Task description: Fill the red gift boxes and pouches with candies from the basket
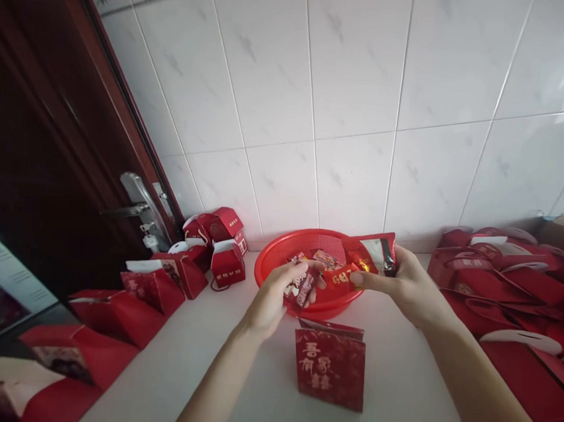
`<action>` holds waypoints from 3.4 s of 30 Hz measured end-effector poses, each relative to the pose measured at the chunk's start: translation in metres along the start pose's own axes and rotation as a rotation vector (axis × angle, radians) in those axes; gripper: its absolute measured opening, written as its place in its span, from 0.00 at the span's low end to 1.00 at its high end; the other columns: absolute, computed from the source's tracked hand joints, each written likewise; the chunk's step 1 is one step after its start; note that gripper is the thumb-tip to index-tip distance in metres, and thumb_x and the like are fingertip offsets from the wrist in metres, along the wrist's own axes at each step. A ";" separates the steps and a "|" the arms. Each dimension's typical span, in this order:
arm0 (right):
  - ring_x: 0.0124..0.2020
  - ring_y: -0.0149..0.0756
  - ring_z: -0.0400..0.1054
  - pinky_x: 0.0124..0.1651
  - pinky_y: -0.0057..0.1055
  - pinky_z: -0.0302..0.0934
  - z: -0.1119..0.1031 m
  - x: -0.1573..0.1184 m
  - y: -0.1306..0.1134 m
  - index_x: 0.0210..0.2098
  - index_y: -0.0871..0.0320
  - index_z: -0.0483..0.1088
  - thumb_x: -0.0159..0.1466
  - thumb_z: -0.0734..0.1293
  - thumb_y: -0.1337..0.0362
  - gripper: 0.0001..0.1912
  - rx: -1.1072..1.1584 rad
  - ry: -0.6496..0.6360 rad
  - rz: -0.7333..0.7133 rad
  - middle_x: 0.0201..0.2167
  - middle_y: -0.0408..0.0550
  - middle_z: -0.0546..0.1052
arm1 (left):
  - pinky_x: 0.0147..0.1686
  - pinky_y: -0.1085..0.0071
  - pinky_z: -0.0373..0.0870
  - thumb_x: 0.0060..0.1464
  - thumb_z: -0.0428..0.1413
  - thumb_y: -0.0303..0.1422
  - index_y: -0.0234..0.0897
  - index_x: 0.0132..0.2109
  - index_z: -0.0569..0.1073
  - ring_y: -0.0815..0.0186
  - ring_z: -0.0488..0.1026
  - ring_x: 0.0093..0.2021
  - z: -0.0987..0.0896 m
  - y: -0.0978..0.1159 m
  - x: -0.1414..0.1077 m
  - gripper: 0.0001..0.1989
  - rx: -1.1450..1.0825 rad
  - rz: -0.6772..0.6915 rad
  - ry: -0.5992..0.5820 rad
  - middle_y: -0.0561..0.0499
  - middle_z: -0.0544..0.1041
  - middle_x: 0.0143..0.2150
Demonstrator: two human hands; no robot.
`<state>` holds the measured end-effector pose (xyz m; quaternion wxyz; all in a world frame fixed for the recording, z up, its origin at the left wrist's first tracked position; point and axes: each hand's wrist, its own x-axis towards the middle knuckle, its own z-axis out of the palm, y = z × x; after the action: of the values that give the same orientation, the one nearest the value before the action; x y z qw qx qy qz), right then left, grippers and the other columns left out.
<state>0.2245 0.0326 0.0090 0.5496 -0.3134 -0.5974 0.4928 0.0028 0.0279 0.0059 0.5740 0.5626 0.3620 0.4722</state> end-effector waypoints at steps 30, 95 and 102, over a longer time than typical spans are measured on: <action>0.28 0.34 0.69 0.29 0.28 0.64 0.005 -0.011 -0.011 0.37 0.55 0.78 0.57 0.74 0.65 0.08 -0.469 -0.366 0.025 0.28 0.41 0.77 | 0.35 0.70 0.69 0.44 0.68 0.34 0.37 0.45 0.82 0.60 0.75 0.37 -0.019 0.010 -0.006 0.18 0.737 -0.081 -0.355 0.48 0.82 0.40; 0.38 0.44 0.79 0.44 0.38 0.73 0.019 -0.008 0.001 0.34 0.52 0.83 0.54 0.78 0.66 0.07 0.044 0.143 -0.210 0.36 0.44 0.85 | 0.42 0.70 0.80 0.53 0.68 0.40 0.40 0.47 0.83 0.67 0.81 0.36 0.004 0.002 -0.006 0.16 -0.198 0.039 -0.129 0.50 0.83 0.41; 0.35 0.42 0.78 0.40 0.35 0.72 0.021 -0.006 -0.002 0.33 0.54 0.81 0.51 0.79 0.64 0.09 0.216 0.180 -0.008 0.32 0.45 0.83 | 0.53 0.67 0.79 0.52 0.68 0.29 0.41 0.47 0.82 0.62 0.79 0.51 0.012 -0.006 -0.008 0.13 0.225 0.644 0.161 0.48 0.82 0.48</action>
<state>0.2055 0.0212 0.0111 0.6334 -0.2929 -0.4904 0.5221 0.0123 0.0170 0.0002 0.2996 0.6684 0.2598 0.6292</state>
